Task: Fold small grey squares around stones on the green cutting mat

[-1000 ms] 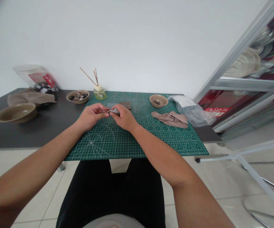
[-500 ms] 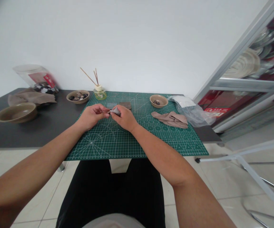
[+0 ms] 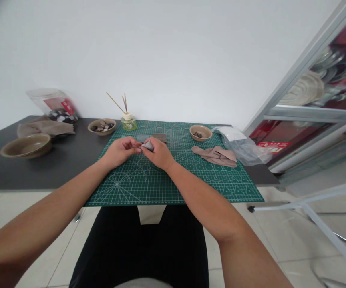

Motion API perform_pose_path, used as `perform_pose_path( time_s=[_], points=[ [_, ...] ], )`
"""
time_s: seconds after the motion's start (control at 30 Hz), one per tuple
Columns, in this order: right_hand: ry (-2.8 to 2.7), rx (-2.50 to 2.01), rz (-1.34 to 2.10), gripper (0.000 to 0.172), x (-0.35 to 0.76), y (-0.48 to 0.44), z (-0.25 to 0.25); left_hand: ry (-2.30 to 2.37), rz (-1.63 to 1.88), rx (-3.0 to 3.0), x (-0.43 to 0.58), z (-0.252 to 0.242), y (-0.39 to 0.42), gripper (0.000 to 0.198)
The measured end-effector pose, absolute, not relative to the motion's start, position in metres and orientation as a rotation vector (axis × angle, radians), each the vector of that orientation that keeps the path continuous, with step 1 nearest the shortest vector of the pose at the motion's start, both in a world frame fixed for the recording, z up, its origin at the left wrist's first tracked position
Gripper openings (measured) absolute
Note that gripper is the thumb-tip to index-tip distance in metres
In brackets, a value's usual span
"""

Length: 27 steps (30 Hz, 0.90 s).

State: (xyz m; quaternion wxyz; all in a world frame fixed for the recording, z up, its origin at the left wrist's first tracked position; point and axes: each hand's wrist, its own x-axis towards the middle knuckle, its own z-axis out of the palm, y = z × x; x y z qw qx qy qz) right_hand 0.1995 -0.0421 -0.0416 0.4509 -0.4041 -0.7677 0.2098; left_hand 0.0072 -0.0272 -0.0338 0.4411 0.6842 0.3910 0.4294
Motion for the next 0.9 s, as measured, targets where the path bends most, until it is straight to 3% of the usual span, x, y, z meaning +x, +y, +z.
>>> perform_pose_path(
  time_s=[0.3, 0.53, 0.9],
  points=[
    [-1.759, -1.147, 0.543, 0.022, 0.202, -0.038, -0.043, 1.104, 1.114, 1.844, 0.007, -0.039, -0.025, 0.023],
    [-1.717, -1.189, 0.683, 0.043, 0.202, -0.03, -0.051, 1.124, 1.281, 1.863, 0.003, -0.038, -0.024, 0.031],
    [-1.919, -1.028, 0.974, 0.046, 0.202, -0.025, -0.057, 1.261, 1.254, 2.008, 0.003, -0.037, -0.024, 0.029]
  ],
)
